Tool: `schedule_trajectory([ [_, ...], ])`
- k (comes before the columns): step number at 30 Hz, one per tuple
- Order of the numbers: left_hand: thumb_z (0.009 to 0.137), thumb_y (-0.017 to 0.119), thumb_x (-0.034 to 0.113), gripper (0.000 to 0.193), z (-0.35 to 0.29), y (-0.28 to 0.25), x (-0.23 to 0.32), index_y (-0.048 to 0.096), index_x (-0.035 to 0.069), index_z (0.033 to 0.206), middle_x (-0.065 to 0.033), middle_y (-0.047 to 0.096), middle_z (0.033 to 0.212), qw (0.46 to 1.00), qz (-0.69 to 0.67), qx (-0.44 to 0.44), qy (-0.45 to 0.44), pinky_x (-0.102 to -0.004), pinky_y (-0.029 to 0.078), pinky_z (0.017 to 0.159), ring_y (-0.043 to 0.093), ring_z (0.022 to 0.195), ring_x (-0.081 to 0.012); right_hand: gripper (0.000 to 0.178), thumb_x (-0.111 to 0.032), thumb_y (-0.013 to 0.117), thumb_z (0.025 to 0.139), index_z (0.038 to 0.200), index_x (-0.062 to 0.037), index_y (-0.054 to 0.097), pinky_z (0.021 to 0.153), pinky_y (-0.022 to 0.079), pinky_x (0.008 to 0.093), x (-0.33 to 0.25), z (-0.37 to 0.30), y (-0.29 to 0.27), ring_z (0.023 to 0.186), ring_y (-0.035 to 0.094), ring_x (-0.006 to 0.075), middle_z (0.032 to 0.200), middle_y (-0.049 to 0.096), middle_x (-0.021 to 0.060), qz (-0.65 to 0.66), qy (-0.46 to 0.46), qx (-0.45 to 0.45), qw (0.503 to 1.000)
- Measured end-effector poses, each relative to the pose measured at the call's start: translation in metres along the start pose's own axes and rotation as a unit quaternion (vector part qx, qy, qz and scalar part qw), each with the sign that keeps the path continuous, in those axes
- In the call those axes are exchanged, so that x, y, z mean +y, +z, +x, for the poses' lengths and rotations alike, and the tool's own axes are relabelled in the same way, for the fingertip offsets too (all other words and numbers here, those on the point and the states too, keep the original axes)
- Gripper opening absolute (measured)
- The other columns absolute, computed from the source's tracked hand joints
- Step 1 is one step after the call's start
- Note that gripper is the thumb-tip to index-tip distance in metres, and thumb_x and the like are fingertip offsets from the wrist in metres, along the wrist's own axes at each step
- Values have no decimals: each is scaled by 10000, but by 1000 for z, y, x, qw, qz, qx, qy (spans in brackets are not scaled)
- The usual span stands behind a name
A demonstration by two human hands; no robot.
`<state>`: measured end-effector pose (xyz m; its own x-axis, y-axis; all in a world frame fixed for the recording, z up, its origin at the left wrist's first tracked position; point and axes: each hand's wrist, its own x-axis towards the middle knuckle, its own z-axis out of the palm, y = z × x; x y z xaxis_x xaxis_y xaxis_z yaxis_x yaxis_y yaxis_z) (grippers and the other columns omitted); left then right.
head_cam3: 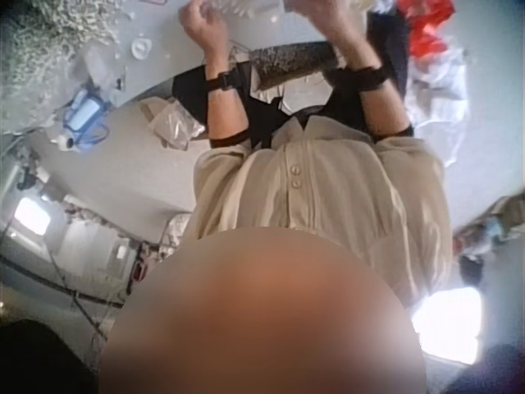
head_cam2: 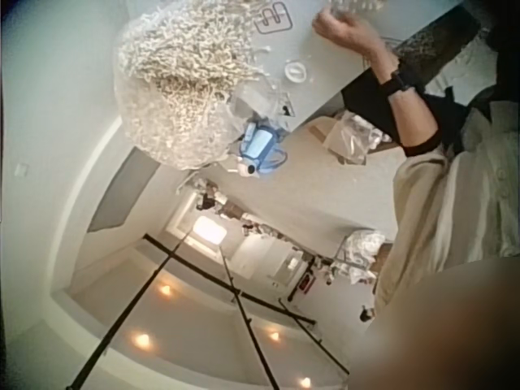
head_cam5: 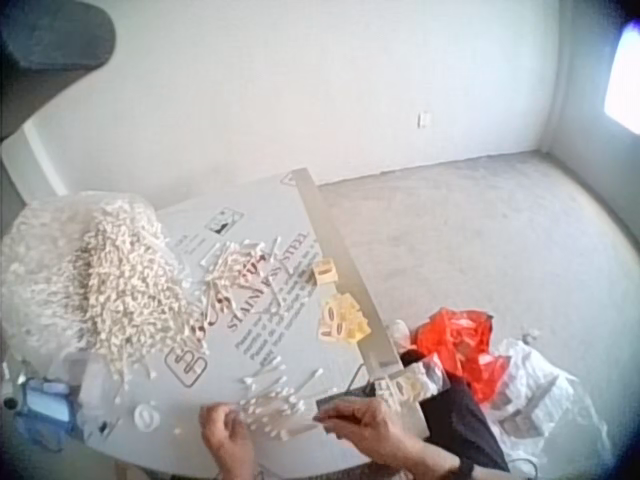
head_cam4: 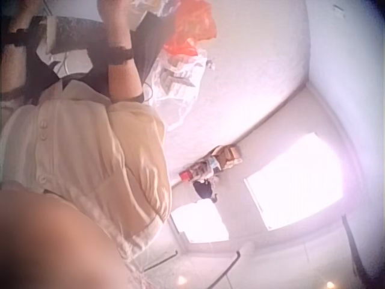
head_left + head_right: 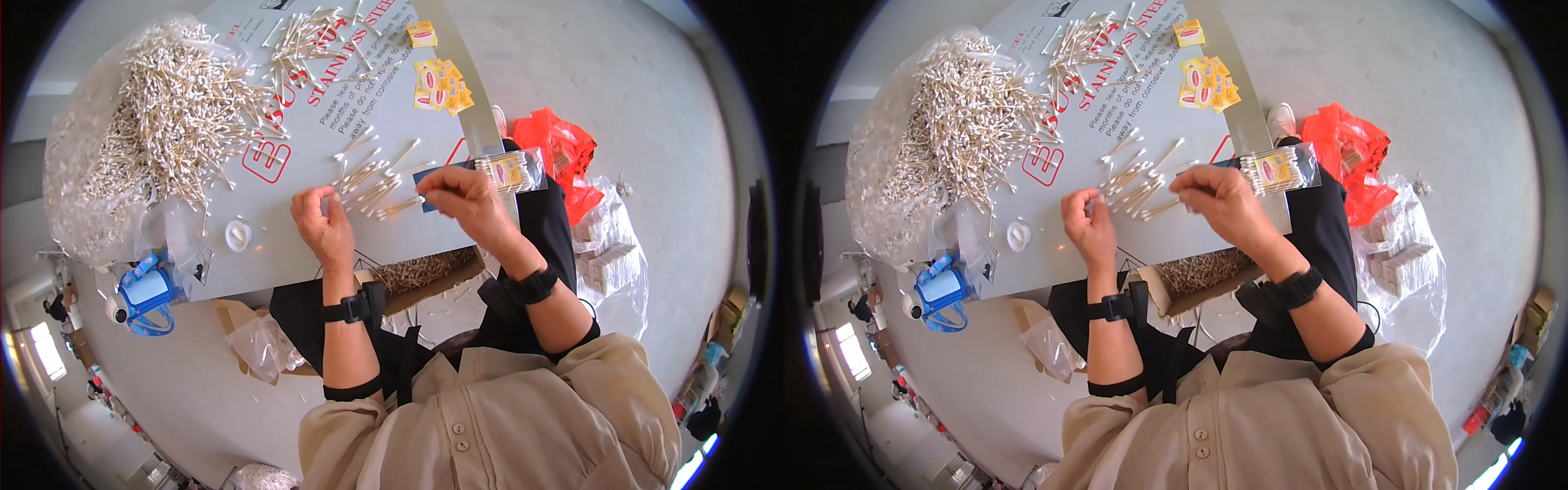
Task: The person is manually sorting and packaging cotton swabs into plastic containers.
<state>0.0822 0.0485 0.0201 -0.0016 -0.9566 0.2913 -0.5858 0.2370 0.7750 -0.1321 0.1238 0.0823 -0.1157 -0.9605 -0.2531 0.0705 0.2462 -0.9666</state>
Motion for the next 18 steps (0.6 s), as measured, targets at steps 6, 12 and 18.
schedule_trajectory([
  [6,721,693,7,98,22,3,12,625,64,764,-57,542,818,991,68,-66,93,-376,447,753,521,833,-263,96,-28,632,825,899,29,658,703,497,321,23,-27,5,738,627,201,800,656,98,-65,-68,-150,984],
  [12,703,703,16,108,33,9,14,602,54,714,-65,563,792,973,177,-118,89,-393,457,737,541,812,-290,92,-68,640,802,816,22,641,646,493,345,33,-26,12,673,619,283,722,625,151,-155,-54,-99,981],
  [18,676,671,10,93,43,11,17,588,50,663,-83,569,745,962,157,-222,11,-403,462,706,556,786,-302,91,-72,628,812,806,19,635,632,483,344,41,-23,14,656,609,275,707,614,154,-140,-38,-61,988],
])
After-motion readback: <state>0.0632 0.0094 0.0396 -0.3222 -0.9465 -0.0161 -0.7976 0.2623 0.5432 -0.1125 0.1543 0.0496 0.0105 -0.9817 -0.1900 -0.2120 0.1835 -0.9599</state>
